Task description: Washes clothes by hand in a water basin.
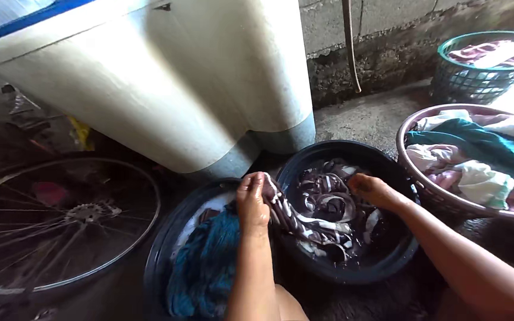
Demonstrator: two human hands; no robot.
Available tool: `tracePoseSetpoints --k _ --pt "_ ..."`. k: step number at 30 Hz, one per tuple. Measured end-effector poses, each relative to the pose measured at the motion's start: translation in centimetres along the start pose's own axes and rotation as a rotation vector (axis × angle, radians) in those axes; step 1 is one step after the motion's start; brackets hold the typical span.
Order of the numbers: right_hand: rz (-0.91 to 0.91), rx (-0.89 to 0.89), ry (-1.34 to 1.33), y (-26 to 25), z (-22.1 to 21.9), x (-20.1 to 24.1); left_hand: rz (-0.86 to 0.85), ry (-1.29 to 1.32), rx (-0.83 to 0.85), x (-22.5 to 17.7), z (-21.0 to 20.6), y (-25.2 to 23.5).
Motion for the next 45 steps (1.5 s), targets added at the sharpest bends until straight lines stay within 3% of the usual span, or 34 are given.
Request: tracePoseSetpoints --k 6,11,14,16,18,21,23,26,29,31,33,38,41,45 --pt "-0.043 0.216 0.184 -1.2 -9.2 -4.4 0.131 0.555 0.429 0.9 -3.8 1.8" --pt "-0.238 0.39 0.129 0.1 -14.7 -8.0 0.134 0.709 0.472 0.8 -3.5 1.3" --pt "-0.236 0.346 0.04 -0.7 -14.4 -7.1 0.102 0.432 0.36 1.1 -3.0 0.5" --pt "-0.285 0.218 -0.108 -1.1 -12.2 -4.6 0.042 0.111 0.262 1.6 -2.5 -0.1" --pt "-0.214 0.043 -0.2 -1.4 -9.1 -1.3 0.011 -0.216 0.234 2.5 -2.1 -0.5" --pt "0.074 -0.199 -0.277 -0.9 -4.1 3.9 0.012 -0.832 0.468 3.3 -1.8 -0.3" --pt "0.281 -0.327 -0.353 0.8 -1.0 7.6 0.178 -1.163 0.653 3.4 -2.4 0.3" --pt "0.494 -0.499 -0.405 4.2 2.8 11.2 0.277 -1.336 0.774 4.3 -3.2 1.3" --pt "0.595 -0.545 -0.369 5.4 4.4 11.7 0.201 -1.199 0.844 4.1 -3.9 1.8" --pt "0.51 -0.479 -0.211 4.2 4.0 10.3 0.202 -1.153 0.887 4.1 -4.1 1.9" --pt "0.306 -0.328 -0.011 1.9 2.3 8.0 0.225 -1.207 0.898 4.3 -4.0 1.9" --pt "-0.174 0.116 0.334 -3.2 -7.2 -4.2 0.216 -1.23 0.916 3.9 -4.1 1.8" --pt "-0.321 0.323 0.433 -1.9 -12.3 -11.9 0.183 -1.186 0.934 4.1 -4.2 1.8" --pt "-0.446 0.527 0.631 -0.1 -14.8 -15.0 0.199 -1.224 1.015 5.0 -4.2 1.9"
Point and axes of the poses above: each hand's wrist, its own y-axis away from the middle knuckle, its own z-axis out of the back of the hand, x = y × z, the point moved 3 cm from there along -y, towards the middle knuckle, and after that the axes turned 2 degrees about -y, right-handed, at the moved point
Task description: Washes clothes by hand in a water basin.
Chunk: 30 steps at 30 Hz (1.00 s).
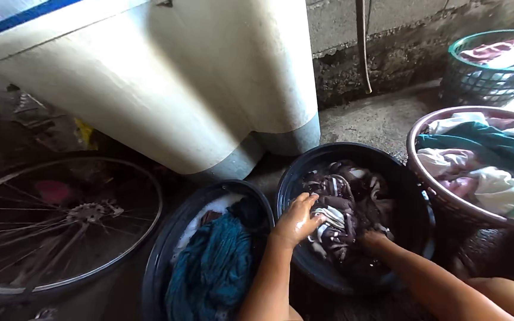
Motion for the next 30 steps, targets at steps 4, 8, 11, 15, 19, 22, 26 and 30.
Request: tracePoseSetpoints --k 4,8,11,15,19,22,26,30 --pt "0.091 -0.041 -0.24 1.4 4.8 2.0 -0.033 -0.018 0.075 -0.3 -0.4 0.0" --pt "0.465 -0.276 -0.465 6.8 12.3 5.5 -0.063 -0.027 0.104 -0.9 -1.0 -0.3" --pt "0.7 -0.393 -0.368 14.1 16.5 7.8 -0.143 0.063 0.094 -1.9 -1.3 -0.5" --pt "0.754 -0.657 -0.345 20.3 19.8 6.8 -0.279 0.363 -0.048 -3.3 -0.7 0.2" --pt "0.531 -0.778 -0.302 18.3 18.3 4.3 -0.35 0.346 -0.4 -4.1 -0.6 0.5" --pt "0.362 -0.688 -0.245 14.8 16.0 3.5 -0.345 0.235 -0.534 -4.8 -1.2 0.3" --pt "0.235 -0.457 -0.149 13.2 15.4 3.4 -0.346 0.199 -0.587 -4.8 -1.7 -0.1" --pt "0.286 -0.452 -0.18 12.8 15.5 3.2 -0.34 0.225 -0.752 -3.6 -0.3 0.3"
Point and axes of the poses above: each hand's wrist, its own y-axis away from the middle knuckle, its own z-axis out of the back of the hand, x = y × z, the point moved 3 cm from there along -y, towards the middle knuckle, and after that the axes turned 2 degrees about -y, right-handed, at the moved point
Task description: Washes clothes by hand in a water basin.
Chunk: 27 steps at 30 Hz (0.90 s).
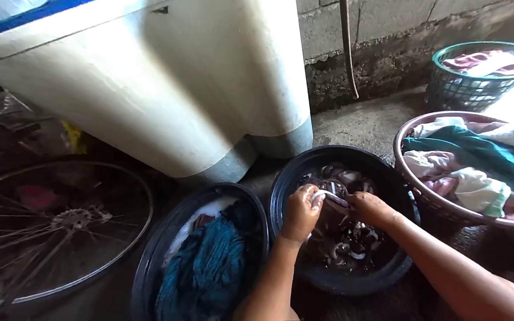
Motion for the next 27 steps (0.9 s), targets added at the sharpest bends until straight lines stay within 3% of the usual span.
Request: tracePoseSetpoints --k 3,6,9,14,19,23,27 --pt "0.022 -0.045 -0.081 -0.2 0.5 0.3 -0.029 -0.029 -0.167 0.9 1.3 -0.4" --pt "0.0 -0.161 -0.199 0.5 2.2 0.6 -0.01 -0.06 -0.215 1.7 2.7 -0.7" --pt "0.062 -0.316 -0.32 1.3 4.6 0.0 0.049 -0.083 -0.136 3.0 3.3 -0.6" --pt "0.118 -0.334 -0.521 3.4 8.3 -0.9 0.059 -0.03 -0.019 3.7 3.4 -0.2" --pt "0.275 -0.637 -0.646 4.4 9.5 -2.4 -0.044 0.023 0.118 2.6 3.0 0.0" --pt "0.12 -0.555 -0.577 4.1 8.6 -2.1 -0.06 -0.033 0.119 2.6 2.2 0.1" --pt "0.179 -0.373 -0.386 4.3 8.6 -1.6 -0.047 -0.102 0.041 3.2 3.3 0.0"
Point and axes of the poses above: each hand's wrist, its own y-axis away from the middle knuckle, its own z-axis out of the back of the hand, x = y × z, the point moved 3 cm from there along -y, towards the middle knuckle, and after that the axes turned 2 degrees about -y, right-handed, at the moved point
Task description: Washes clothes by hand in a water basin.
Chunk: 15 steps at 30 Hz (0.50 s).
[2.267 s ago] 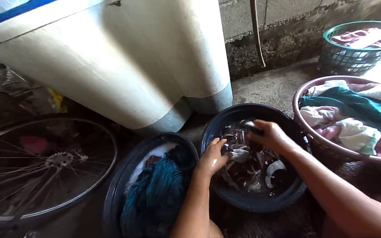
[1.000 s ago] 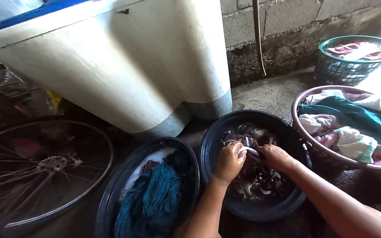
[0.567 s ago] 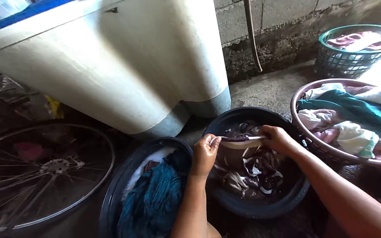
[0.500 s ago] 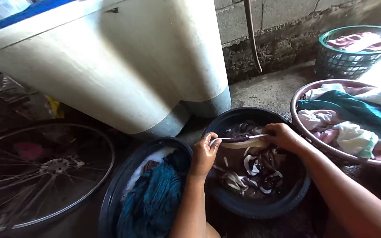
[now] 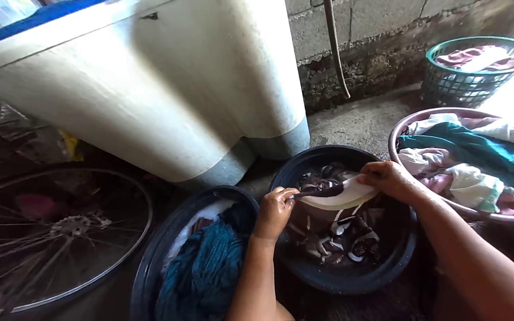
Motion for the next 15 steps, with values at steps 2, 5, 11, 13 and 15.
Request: tracePoseSetpoints --k 2,5,11,13,15 --pt "0.033 0.156 0.079 0.2 -0.1 0.4 0.032 -0.02 -0.081 0.3 0.7 0.0" --pt "0.109 0.194 0.161 0.3 -0.8 0.4 0.114 0.083 -0.14 0.7 0.6 0.0" --pt "0.22 -0.243 -0.335 0.1 2.6 -1.0 0.252 0.712 0.123 -1.0 0.6 -0.2" --pt "0.091 -0.375 -0.705 -0.5 0.5 -1.0 0.254 0.851 0.196 -2.5 -0.2 -0.2" --pt "-0.076 -0.225 -0.945 -0.9 -4.3 -0.8 0.265 0.871 0.242 -3.6 -2.4 0.0"
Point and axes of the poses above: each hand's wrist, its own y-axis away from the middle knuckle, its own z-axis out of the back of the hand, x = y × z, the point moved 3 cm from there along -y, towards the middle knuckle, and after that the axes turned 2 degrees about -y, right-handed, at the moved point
